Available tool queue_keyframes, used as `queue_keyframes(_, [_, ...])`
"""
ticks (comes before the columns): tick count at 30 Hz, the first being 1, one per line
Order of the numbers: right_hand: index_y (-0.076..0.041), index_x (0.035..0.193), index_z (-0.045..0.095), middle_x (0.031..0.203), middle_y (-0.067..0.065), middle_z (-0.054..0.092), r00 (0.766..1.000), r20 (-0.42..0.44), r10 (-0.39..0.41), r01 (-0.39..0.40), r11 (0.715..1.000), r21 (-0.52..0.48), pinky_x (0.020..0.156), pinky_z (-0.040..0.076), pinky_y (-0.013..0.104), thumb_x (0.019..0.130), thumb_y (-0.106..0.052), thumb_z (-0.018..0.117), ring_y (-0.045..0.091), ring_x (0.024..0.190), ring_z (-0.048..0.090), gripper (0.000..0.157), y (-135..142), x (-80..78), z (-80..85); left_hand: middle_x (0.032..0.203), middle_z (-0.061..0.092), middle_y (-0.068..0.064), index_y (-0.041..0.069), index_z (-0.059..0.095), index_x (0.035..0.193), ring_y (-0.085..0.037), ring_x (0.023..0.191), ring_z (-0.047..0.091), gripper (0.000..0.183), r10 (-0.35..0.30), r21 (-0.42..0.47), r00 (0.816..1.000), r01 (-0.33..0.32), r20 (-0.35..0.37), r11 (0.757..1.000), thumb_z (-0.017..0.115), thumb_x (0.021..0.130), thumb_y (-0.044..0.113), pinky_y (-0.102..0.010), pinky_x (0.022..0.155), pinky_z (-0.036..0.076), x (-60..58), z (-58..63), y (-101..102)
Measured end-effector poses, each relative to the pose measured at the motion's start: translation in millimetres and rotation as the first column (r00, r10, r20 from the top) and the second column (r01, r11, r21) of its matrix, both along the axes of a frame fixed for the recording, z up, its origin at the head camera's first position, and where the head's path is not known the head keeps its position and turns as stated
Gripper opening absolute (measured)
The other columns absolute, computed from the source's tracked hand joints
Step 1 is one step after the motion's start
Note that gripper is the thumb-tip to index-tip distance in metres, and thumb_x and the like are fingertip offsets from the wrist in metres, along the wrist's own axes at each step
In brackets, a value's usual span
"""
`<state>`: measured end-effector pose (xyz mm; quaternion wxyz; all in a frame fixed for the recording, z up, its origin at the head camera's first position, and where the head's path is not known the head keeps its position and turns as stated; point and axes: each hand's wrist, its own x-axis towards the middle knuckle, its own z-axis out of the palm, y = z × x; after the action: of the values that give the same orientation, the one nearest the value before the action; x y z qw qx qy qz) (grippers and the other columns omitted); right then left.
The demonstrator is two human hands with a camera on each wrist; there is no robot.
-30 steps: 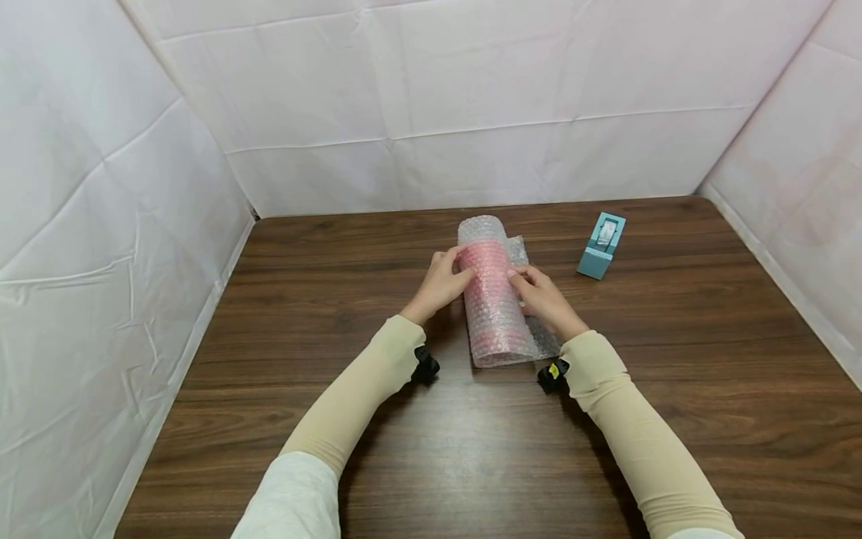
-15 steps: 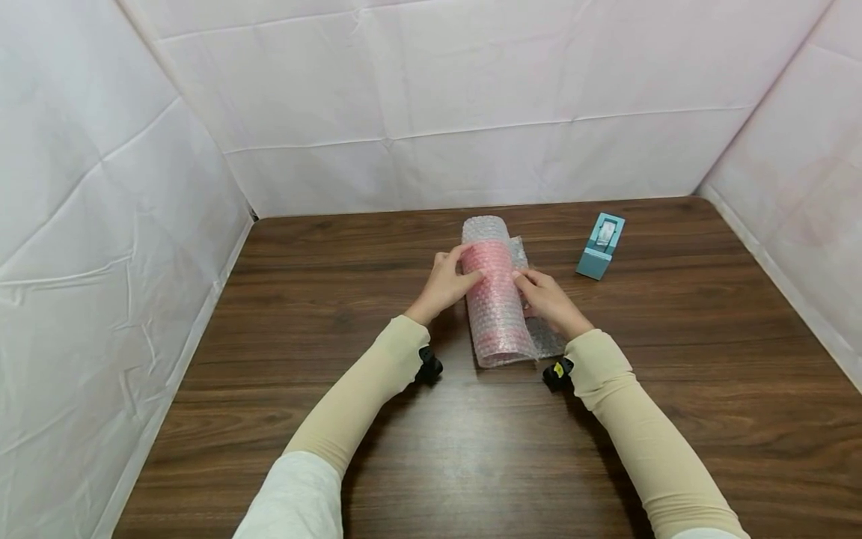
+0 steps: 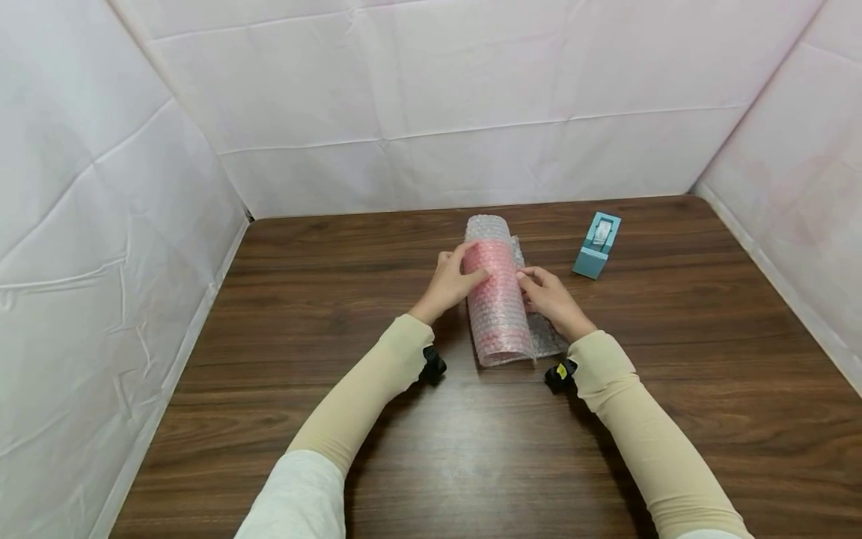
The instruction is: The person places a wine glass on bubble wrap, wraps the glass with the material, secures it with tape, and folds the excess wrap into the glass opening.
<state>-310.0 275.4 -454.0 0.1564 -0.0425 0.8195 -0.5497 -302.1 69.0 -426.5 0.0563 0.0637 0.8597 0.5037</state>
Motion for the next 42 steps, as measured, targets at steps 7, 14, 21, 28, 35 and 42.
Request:
queue_keyframes(7, [-0.004,0.141,0.04,0.128,0.02,0.048,0.999,0.038,0.027,-0.028,0.999,0.03,0.094,0.049,0.043,0.1,-0.053,0.035,0.028,0.112,0.051,0.065,4,1.9,2.7,0.134,0.032,-0.017,0.025,0.031,0.15,-0.032,0.114,0.045,0.067,0.002,-0.007,1.0,-0.002,-0.01,1.0,0.062,0.091,0.033,-0.046,0.095,0.044,-1.2,-0.9,5])
queue_keyframes(14, [-0.004,0.146,0.035,0.147,0.022,0.039,0.998,0.025,0.059,-0.061,0.995,0.085,0.101,0.044,0.05,0.095,-0.062,0.039,0.038,0.126,0.049,0.077,6,2.0,1.8,0.135,0.03,-0.016,0.026,0.033,0.149,-0.032,0.115,0.047,0.066,0.005,-0.006,0.999,-0.005,-0.031,1.0,0.063,0.09,0.033,-0.046,0.096,0.045,-4.0,-4.1,10])
queue_keyframes(21, [-0.005,0.147,0.035,0.148,0.021,0.039,0.997,0.021,0.074,-0.075,0.991,0.107,0.102,0.043,0.05,0.097,-0.056,0.041,0.035,0.127,0.046,0.072,5,3.1,1.1,0.135,0.028,-0.017,0.025,0.035,0.148,-0.034,0.119,0.044,0.066,0.004,0.006,0.999,-0.003,-0.04,1.0,0.063,0.09,0.033,-0.049,0.099,0.043,-3.2,-4.1,11])
queue_keyframes(28, [-0.004,0.148,0.034,0.148,0.021,0.039,0.997,0.029,0.066,-0.069,0.992,0.11,0.104,0.039,0.051,0.097,-0.055,0.041,0.033,0.128,0.044,0.072,6,4.2,0.1,0.137,0.03,-0.017,0.026,0.036,0.149,-0.034,0.121,0.041,0.062,-0.009,-0.072,0.996,0.003,-0.085,0.997,0.058,0.091,0.034,-0.046,0.099,0.041,-2.8,-3.3,13])
queue_keyframes(35, [-0.002,0.149,0.031,0.149,0.022,0.038,0.997,0.037,0.069,-0.072,0.993,0.089,0.107,0.037,0.053,0.099,-0.05,0.039,0.036,0.131,0.043,0.07,10,4.5,0.5,0.14,0.031,-0.016,0.022,0.036,0.149,-0.024,0.106,0.047,0.058,-0.039,-0.068,0.994,0.032,-0.104,0.997,0.052,0.094,0.027,-0.035,0.087,0.044,-2.8,-0.9,13])
queue_keyframes(42, [0.001,0.152,0.016,0.154,0.025,0.025,0.999,-0.002,0.04,-0.039,0.984,0.174,0.11,0.032,0.053,0.097,-0.052,0.043,0.04,0.139,0.032,0.082,16,4.8,3.5,0.142,0.03,-0.015,0.024,0.035,0.15,-0.023,0.105,0.049,0.063,-0.063,-0.081,0.993,0.055,-0.1,0.995,0.056,0.091,0.028,-0.039,0.086,0.041,-2.3,0.3,12])
